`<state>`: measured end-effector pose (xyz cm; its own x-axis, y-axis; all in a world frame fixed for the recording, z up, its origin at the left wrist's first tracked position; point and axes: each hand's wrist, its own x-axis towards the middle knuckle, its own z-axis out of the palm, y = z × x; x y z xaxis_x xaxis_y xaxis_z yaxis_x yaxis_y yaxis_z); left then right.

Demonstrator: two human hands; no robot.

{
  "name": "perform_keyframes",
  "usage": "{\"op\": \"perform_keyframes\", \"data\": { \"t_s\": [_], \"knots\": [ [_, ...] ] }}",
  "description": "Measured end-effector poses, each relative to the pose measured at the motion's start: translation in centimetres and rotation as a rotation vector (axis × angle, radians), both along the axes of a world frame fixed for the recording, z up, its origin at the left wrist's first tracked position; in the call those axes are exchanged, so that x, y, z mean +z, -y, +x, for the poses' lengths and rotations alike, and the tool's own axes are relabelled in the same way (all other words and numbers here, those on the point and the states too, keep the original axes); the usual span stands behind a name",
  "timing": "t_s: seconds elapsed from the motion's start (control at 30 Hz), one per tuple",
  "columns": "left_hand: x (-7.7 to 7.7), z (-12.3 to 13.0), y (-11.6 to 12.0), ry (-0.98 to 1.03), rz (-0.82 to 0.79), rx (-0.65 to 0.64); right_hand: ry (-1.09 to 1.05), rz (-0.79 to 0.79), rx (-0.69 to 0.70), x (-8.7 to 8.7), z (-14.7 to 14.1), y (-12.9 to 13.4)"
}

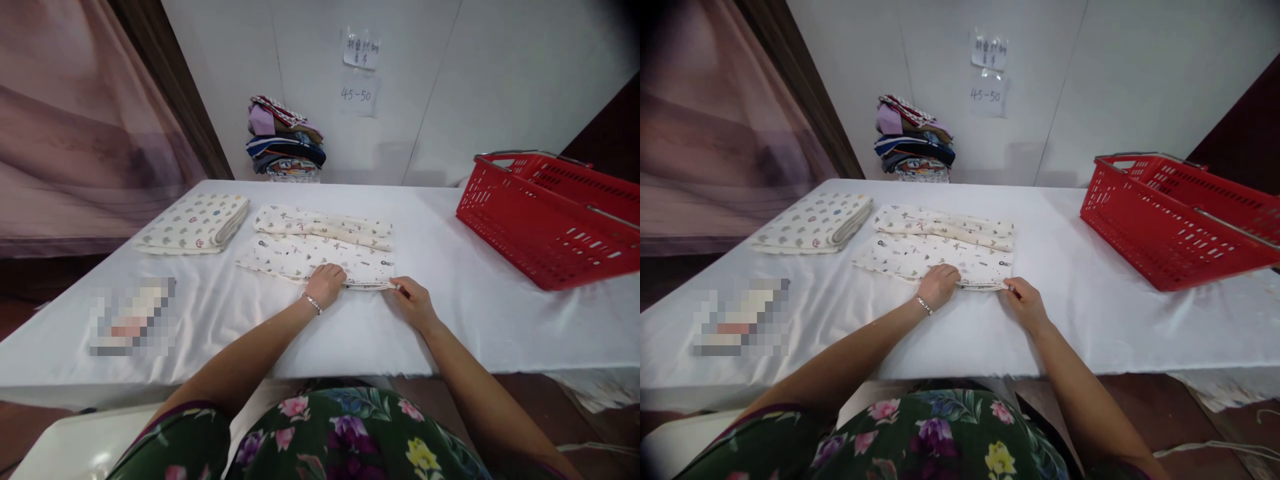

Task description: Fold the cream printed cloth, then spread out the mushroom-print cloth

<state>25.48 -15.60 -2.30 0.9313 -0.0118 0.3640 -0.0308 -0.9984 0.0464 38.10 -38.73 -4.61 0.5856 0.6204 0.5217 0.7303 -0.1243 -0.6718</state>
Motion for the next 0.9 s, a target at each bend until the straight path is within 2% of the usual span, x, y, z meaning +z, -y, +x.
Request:
{"op": "perform_keyframes", "data": {
  "t_s": [0.2,0.3,0.57,0.8,0.9],
  "knots": [
    [-0.6,0.4,-0.2,-0.045,0.014,-0.024,0.059,-0.057,0.03,0.6,-0.2,0.0],
    [-0.4,-0.1,-0.1,-0.064,-0.026,-0.013,0.072,-0.068,0.043,0.7,-0.3,0.1],
    [0.4,-1.9,-0.1,-0.095,-0.075,-0.09,0.053,-0.091,0.024,1.2,-0.7,0.0],
    [-0.1,-1.4,-0.1,-0.05,0.02,-0.05,-0.191,-0.08,-0.118,0.8,-0.7,-0.5],
    [-0.2,-1.0,-0.3,-0.062,0.04,-0.024,-0.222,-0.097,-0.12,1.1,-0.4,-0.7]
  ]
}}
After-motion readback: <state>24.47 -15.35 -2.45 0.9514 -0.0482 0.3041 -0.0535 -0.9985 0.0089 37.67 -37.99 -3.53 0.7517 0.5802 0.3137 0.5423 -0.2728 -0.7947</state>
